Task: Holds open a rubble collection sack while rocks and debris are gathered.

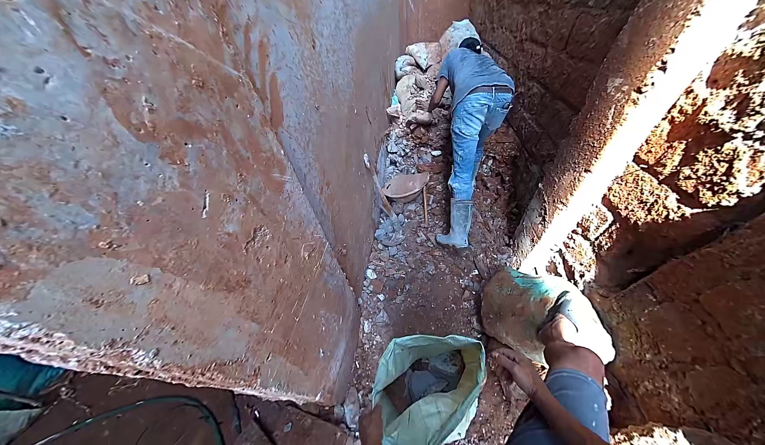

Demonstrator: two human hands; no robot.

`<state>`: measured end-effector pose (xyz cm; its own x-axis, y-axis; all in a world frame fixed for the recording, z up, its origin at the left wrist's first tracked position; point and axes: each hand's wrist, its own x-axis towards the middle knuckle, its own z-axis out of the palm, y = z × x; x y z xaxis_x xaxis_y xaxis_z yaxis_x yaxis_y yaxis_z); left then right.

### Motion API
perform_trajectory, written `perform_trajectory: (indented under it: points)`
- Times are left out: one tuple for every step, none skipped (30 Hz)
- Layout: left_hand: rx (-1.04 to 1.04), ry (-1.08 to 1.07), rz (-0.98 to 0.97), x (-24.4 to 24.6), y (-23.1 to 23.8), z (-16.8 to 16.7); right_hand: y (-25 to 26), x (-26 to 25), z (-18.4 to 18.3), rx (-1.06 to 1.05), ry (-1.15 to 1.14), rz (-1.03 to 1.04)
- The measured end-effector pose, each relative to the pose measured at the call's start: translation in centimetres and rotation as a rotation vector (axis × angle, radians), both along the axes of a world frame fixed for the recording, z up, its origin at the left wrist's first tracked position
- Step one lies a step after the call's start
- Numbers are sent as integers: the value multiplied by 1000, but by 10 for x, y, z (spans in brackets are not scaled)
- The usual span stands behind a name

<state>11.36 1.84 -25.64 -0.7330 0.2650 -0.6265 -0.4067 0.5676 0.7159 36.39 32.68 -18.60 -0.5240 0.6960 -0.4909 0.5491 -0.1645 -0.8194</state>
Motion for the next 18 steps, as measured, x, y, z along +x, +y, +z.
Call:
perform_trajectory:
  points:
    - [-3,-6,0,0,1,1,2,1,2,31,-15,-3]
    - [-4,-10,4,0,2,2,3,2,3,64,-29,8]
    - [-1,-13,12,1,3,4,1,2,4,91,-46,27]
    - [5,-18,21,2,3,4,-3,2,7,102,-62,45]
    - [7,-22,27,2,4,5,-9,0,9,104,-67,46]
    - [8,-24,32,1,6,7,-16,-3,12,96,-61,34]
    - [9,-30,32,1,6,7,-24,-6,13,74,-43,9]
    - [15,-33,39,2,6,6,-31,-7,13,35,-13,-40]
    - [22,-35,47,4,5,4,-39,-9,12,-18,32,-113]
    - [25,-34,53,4,5,2,-47,-11,11,-80,88,-198]
    - [27,-30,60,4,4,0,-54,-13,10,-143,128,-267]
    - [33,-28,65,3,3,-2,-62,-14,8,-195,155,-313]
    - [37,-34,68,2,3,-3,-68,-14,5,-233,174,-336]
    - [44,-41,72,0,3,-3,-73,-13,1,-251,186,-336]
    - [53,-44,74,1,3,-1,-77,-11,-2,-258,189,-310]
    - [53,-48,72,2,3,4,-79,-8,-4,-256,186,-265]
    - [45,-50,69,2,3,9,-80,-7,-4,-250,181,-228]
    - [34,-51,64,1,4,11,-81,-6,-3,-244,174,-206]
